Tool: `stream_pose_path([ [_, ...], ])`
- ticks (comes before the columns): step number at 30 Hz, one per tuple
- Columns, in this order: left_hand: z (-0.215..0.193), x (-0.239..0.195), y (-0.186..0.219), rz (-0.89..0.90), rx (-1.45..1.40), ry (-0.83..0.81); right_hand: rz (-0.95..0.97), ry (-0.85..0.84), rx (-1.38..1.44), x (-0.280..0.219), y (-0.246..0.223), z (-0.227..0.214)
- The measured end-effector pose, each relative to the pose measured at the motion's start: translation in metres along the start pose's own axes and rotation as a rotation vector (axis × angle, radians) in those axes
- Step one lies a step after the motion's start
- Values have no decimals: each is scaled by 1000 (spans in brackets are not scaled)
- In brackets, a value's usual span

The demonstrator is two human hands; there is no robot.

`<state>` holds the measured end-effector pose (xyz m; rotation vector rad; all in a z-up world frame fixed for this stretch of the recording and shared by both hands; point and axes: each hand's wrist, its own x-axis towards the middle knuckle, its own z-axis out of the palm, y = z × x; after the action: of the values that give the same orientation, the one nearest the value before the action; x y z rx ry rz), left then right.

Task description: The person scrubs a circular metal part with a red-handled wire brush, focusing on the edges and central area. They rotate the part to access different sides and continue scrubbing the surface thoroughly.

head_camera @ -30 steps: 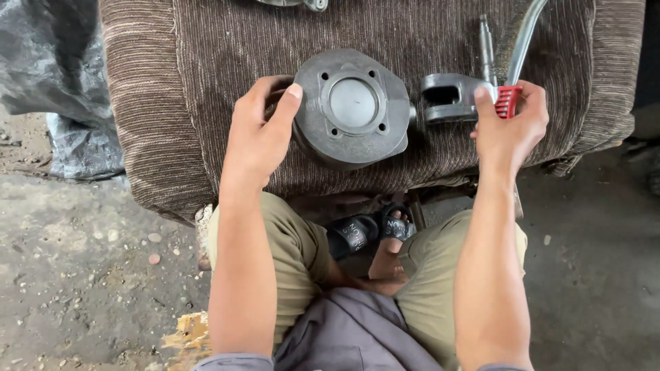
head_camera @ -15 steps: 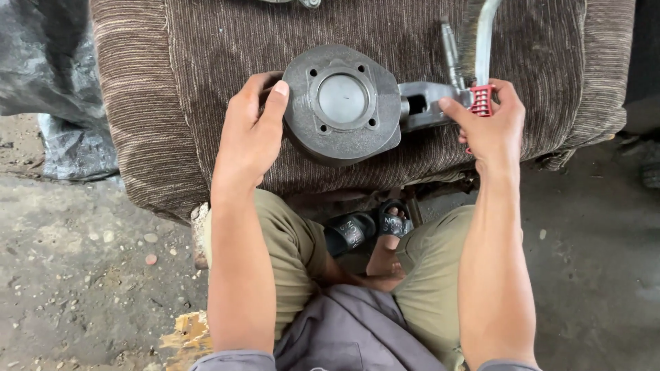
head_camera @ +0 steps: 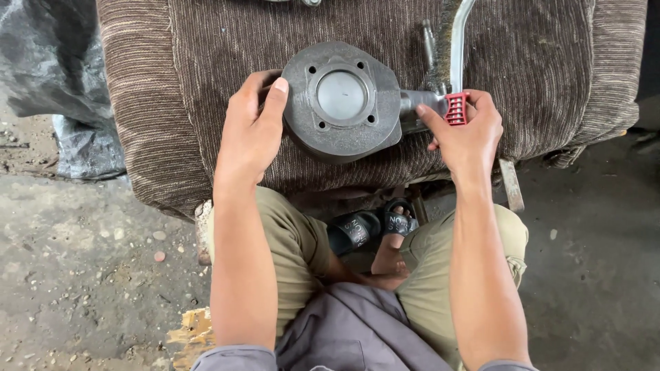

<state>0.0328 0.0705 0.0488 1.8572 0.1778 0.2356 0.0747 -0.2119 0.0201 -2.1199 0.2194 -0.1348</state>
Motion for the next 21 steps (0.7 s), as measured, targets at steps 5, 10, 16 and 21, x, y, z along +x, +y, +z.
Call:
stream_pose_path([
  [5, 0, 1, -4, 38, -90, 4, -17, 26, 68, -5, -2, -2],
  [10, 4, -6, 7, 110, -66, 91, -301, 85, 96, -53, -25, -24],
  [16, 24, -35, 18, 416, 36, 348, -243, -59, 127, -127, -78, -55],
  [21, 44, -71, 13, 729, -52, 377, -550, -83, -306, -119, -111, -52],
])
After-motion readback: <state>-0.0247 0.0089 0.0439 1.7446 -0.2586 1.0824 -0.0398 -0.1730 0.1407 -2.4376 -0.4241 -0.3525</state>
